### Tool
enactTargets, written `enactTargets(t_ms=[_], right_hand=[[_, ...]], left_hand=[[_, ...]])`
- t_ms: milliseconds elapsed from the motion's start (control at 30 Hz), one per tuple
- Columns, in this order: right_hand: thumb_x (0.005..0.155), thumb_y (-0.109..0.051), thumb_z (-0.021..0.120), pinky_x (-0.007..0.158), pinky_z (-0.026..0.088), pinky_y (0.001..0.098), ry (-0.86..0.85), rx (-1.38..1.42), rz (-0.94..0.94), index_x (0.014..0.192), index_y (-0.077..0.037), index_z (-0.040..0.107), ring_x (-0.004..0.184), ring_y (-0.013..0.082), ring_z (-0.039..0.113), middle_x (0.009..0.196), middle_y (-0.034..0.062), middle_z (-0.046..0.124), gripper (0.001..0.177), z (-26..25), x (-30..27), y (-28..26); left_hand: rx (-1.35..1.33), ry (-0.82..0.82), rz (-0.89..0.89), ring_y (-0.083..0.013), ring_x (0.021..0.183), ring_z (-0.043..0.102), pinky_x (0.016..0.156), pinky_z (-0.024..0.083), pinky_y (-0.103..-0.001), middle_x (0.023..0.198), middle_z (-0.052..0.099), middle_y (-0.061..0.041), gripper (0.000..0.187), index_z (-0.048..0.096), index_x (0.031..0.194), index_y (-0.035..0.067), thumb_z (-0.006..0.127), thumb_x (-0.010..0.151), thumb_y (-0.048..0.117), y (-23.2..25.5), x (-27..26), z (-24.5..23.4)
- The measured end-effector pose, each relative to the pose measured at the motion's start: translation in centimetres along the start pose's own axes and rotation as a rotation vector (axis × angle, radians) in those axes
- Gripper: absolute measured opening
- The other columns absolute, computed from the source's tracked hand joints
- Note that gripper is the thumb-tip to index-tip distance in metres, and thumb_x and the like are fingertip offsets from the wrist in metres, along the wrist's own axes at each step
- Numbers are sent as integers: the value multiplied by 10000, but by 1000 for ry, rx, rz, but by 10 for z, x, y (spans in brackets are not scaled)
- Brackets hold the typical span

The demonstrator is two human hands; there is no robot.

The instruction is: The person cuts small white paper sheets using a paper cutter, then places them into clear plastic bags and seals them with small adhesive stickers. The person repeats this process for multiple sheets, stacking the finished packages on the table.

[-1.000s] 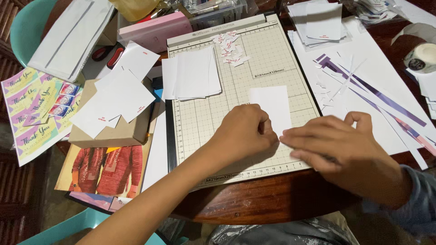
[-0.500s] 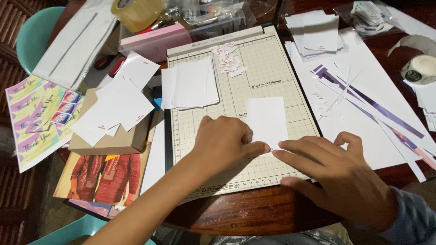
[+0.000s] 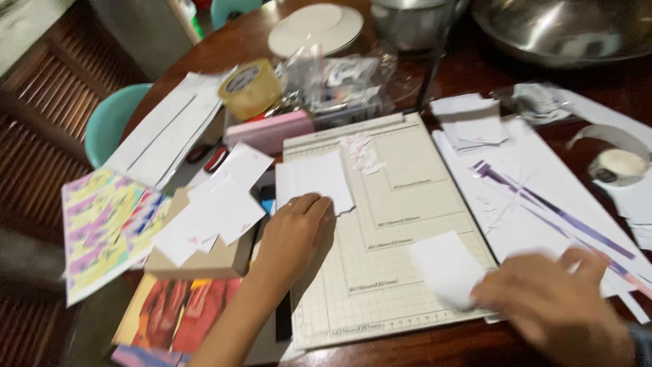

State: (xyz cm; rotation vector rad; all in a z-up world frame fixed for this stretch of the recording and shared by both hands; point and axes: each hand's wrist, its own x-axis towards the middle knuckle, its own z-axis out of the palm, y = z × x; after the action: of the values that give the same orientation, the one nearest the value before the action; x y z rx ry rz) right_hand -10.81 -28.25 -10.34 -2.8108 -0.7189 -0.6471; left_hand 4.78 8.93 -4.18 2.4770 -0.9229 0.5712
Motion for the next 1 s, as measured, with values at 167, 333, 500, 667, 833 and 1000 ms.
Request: enactTargets(t_ms=[167, 333, 500, 667, 833, 1000], right_hand=[[1026, -150, 569, 1044, 325, 399, 357, -113, 151, 1002, -130, 650, 1006, 197, 555, 1026, 41, 653, 88, -48, 69, 86], [1149, -191, 627, 1058, 273, 422, 564, -358, 168, 1060, -134, 702, 962, 195, 521, 1051, 22, 667, 130, -54, 142, 177], [1055, -261, 699, 1078, 245, 503, 447, -406, 153, 1108, -274, 771, 1161, 191, 520, 1134, -46, 705, 91, 3, 178, 202], [958, -441, 681, 1106, 202, 629, 20, -408, 250, 1002, -309, 818, 1181, 164, 553, 1146, -81, 760, 195, 47, 173, 204], [952, -408, 646, 1132, 205, 621, 78, -298, 240, 1084, -259, 812, 1210, 176, 551, 1125, -47, 760, 259, 35, 173, 184], [909, -373, 683, 1071, 270, 517, 231, 113, 34, 1034, -213, 789, 1174, 191, 534, 1084, -18, 739, 229, 30, 205, 110]], left_hand=[[45, -4, -25, -351, 932, 679, 779, 533, -451, 987, 710, -134, 164, 677, 1004, 67, 653, 844, 38, -11, 8, 0], [-81, 126, -106, -379, 784, 679, 675, 536, -452, 895, 697, -169, 94, 656, 931, 18, 698, 846, 11, -10, 18, -4], [-175, 125, -192, -333, 789, 731, 690, 579, -397, 882, 723, -161, 101, 690, 868, 32, 720, 775, 7, -13, 25, -9], [28, 380, 117, -338, 991, 719, 814, 548, -429, 1086, 742, -148, 115, 666, 981, 34, 702, 873, 16, 19, 18, 0], [-25, 127, 422, -312, 1039, 696, 969, 561, -440, 1116, 699, -189, 150, 650, 957, 26, 733, 850, 92, 99, -12, 39], [-132, -14, 354, -291, 1004, 668, 898, 533, -435, 1046, 691, -132, 161, 672, 977, 2, 749, 928, 134, 115, -15, 41]])
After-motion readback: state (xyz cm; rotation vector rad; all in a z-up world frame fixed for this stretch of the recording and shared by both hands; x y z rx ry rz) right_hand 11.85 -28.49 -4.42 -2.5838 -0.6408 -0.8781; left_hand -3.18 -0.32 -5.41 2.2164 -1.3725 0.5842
